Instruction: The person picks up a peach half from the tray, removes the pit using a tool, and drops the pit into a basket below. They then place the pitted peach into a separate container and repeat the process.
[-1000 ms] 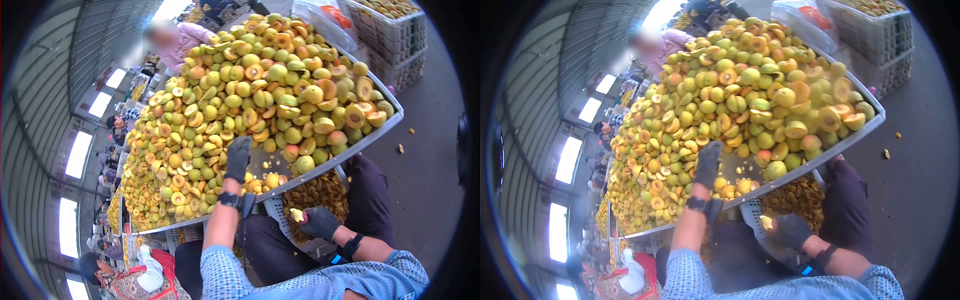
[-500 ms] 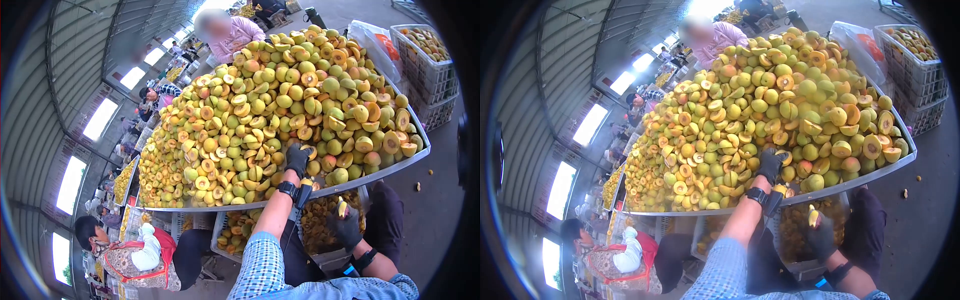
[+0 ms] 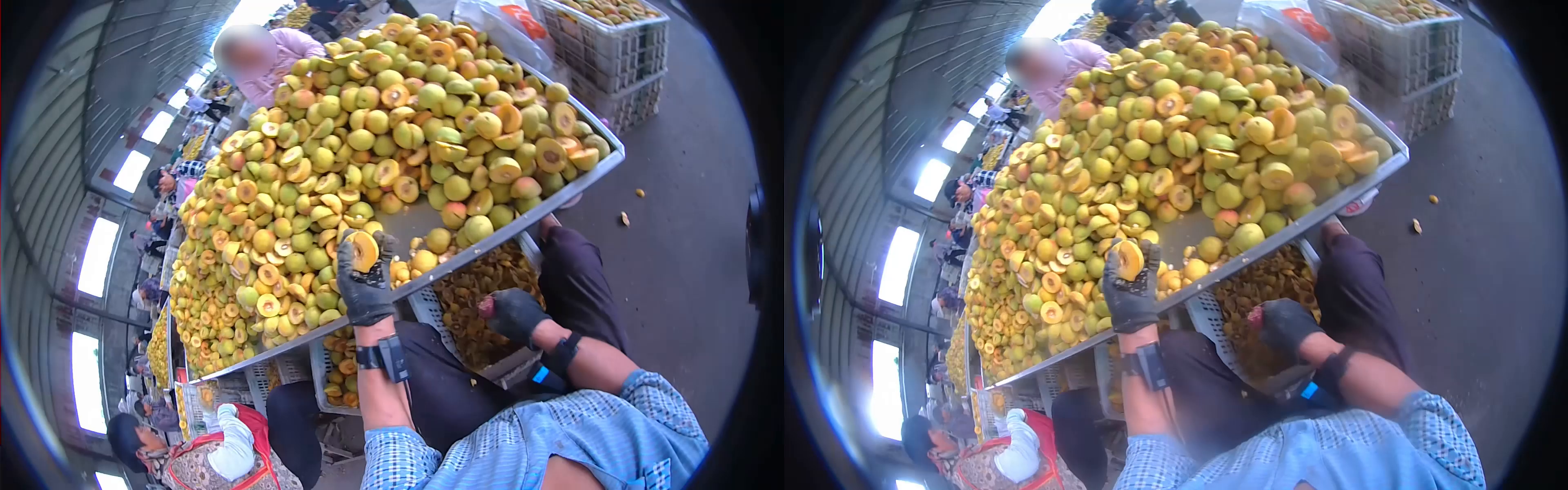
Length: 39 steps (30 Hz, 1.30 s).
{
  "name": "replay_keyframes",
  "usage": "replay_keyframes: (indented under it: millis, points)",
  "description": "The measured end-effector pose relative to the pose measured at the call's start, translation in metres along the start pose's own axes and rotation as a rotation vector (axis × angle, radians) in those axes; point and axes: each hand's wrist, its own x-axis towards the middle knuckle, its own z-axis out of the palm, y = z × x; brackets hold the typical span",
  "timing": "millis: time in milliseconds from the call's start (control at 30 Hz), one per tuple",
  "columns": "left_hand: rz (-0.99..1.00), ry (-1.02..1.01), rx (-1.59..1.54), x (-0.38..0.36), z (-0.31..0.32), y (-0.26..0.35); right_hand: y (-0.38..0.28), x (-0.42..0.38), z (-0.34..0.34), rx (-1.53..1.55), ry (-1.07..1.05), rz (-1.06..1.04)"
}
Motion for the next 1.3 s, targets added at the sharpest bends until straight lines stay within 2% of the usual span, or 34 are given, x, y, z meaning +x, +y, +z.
replay_keyframes:
  millis: [33, 100, 133, 167, 200, 267, 300, 367, 400, 467, 600, 667, 700, 767, 800, 867, 967, 1033, 1100, 1200, 1233, 1300]
  points:
    - [-0.213, 0.095, -0.591, -0.014, 0.009, 0.021, -0.001, -0.004, 0.008, 0.013, -0.005, 0.039]
    - [-0.429, 0.095, -0.967, -0.038, 0.018, 0.041, -0.011, -0.002, 0.017, 0.366, -0.068, -0.019]
    - [-0.417, 0.044, -0.965, -0.052, 0.020, 0.039, -0.016, -0.003, 0.013, 0.365, -0.072, 0.008]
    - [-0.418, 0.062, -0.904, -0.067, 0.035, 0.053, -0.027, -0.007, 0.003, 0.494, -0.061, -0.025]
    - [-0.359, 0.019, -0.568, -0.082, 0.046, 0.060, -0.034, -0.010, -0.004, 0.630, -0.045, -0.057]
    - [-0.260, -0.069, 0.024, -0.102, 0.059, 0.065, -0.036, -0.011, -0.010, 0.632, -0.037, -0.058]
    - [-0.471, 0.077, -0.549, -0.109, 0.065, 0.072, -0.037, -0.011, -0.012, 0.620, -0.024, -0.089]
    - [-0.018, -0.169, 0.345, -0.119, 0.077, 0.073, -0.037, -0.011, -0.013, 0.653, -0.028, -0.110]
    - [-0.029, -0.178, 0.342, -0.124, 0.084, 0.070, -0.034, -0.010, -0.012, 0.595, -0.040, -0.092]
    - [0.199, -0.130, 0.492, -0.132, 0.094, 0.065, -0.031, -0.010, -0.011, 0.559, -0.037, -0.041]
    - [0.100, -0.151, 0.472, -0.119, 0.099, 0.052, -0.033, -0.009, -0.020, 0.580, 0.075, -0.114]
    - [0.359, -0.137, 0.597, -0.118, 0.104, 0.048, -0.034, -0.006, -0.026, 0.621, 0.045, -0.037]
    - [0.360, -0.147, 0.598, -0.116, 0.108, 0.047, -0.034, -0.005, -0.027, 0.627, 0.051, -0.033]
    - [0.077, -0.115, 0.311, -0.114, 0.116, 0.050, -0.033, -0.005, -0.028, 0.685, 0.028, -0.141]
    - [0.073, -0.122, 0.316, -0.113, 0.122, 0.055, -0.033, -0.004, -0.028, 0.693, 0.029, -0.136]
    - [-0.389, 0.103, -0.320, -0.110, 0.136, 0.065, -0.031, -0.002, -0.031, 0.735, -0.070, -0.102]
    - [-0.410, 0.075, -0.247, -0.108, 0.137, 0.060, -0.030, -0.002, -0.040, 0.625, -0.177, -0.118]
    - [-0.415, 0.096, -0.246, -0.109, 0.138, 0.059, -0.028, -0.003, -0.041, 0.684, -0.199, -0.071]
    - [-0.416, 0.080, -0.293, -0.110, 0.136, 0.057, -0.036, -0.010, -0.060, 0.834, -0.478, 0.159]
    - [-0.416, 0.064, -0.307, -0.107, 0.130, 0.056, -0.033, -0.011, -0.055, 0.926, -0.521, 0.114]
    - [-0.410, 0.064, -0.309, -0.105, 0.129, 0.057, -0.028, -0.008, -0.042, 0.922, -0.519, 0.109]
    - [-0.340, 0.009, -0.166, -0.101, 0.129, 0.058, -0.015, 0.000, -0.003, 0.827, -0.121, -0.242]
